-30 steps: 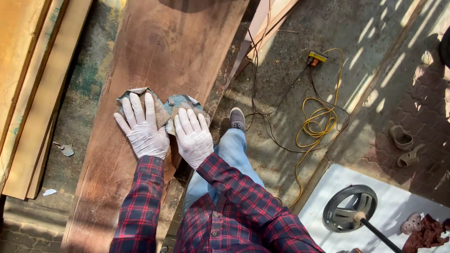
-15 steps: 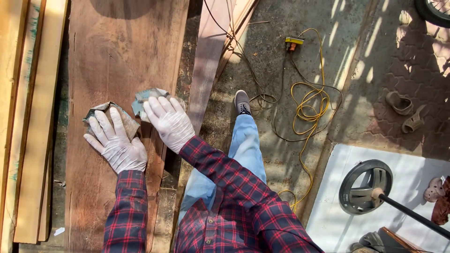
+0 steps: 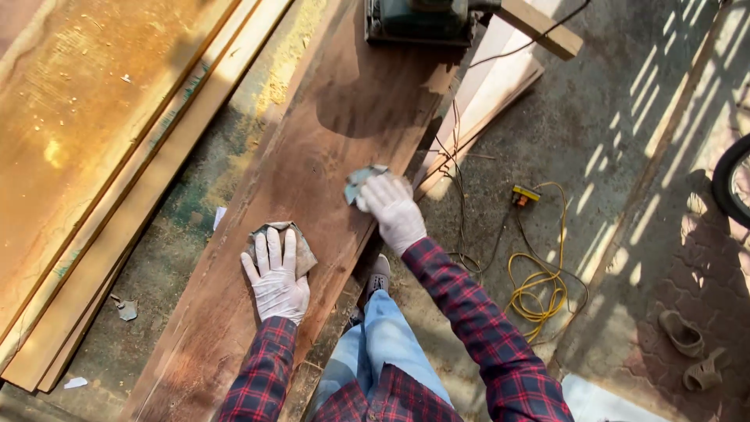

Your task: The person sands a long wooden plank resting on supports in a workshop. They rub the plank's surface by hand with sandpaper blocks held in both gloved hands, and at times use a handheld orbital sander on the wood, working along the plank's length.

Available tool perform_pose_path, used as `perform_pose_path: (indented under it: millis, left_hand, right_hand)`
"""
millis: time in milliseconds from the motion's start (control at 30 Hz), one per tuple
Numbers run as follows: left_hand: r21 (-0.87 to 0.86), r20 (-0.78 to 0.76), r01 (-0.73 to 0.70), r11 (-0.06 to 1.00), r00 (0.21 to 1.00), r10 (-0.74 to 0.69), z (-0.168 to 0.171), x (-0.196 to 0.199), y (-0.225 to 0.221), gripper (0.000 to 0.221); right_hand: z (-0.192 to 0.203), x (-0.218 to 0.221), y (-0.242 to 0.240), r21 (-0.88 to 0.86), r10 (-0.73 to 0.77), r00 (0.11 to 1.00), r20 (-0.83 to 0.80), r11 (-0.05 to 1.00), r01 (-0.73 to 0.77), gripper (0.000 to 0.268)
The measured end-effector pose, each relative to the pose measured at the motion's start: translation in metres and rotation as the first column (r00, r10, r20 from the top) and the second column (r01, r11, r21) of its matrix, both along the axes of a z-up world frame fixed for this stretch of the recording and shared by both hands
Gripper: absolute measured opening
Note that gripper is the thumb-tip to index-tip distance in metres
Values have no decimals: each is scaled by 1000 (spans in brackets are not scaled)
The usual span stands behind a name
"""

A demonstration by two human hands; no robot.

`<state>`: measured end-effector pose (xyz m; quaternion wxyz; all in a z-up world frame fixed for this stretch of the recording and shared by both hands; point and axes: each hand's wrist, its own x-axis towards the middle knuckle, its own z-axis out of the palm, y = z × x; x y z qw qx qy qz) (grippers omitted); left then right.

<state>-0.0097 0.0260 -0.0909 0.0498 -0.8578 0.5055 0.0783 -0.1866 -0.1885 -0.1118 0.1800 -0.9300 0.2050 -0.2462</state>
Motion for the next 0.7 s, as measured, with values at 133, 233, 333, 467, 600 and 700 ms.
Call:
perform_pose_path:
  millis: [133,233,333,467,600,700]
  left_hand:
    - [9,-48,-15,1000,999,16,4,-2,-5,98]
    - [42,-64,-24,999,998,27,1,-2,-3,97]
    - [30,-70,-37,999,997,39,-5,0,-4,96]
    - [134,-74,-41,990,996,51,2,-1,-7,100]
    - [34,-140,-71,997,987,75,-10,0,-1,94]
    - [-55,-144,-85,995,987,77,-12,-2,-3,91]
  right_hand:
    - [-8,21,-63,-4,-387,910,-149,921,390,36]
    - [13,21,12,77,-94,962,-255,990,117,46]
    - [15,16,15,66,341,930,-138,940,-335,57]
    - [-27,20,-121,63,-91,984,-152,993,102,38]
    - [-26,34,-114,-123,-337,939,-67,937,327,46]
    - [-1,53,-38,34,-68,983,-171,997,75,52]
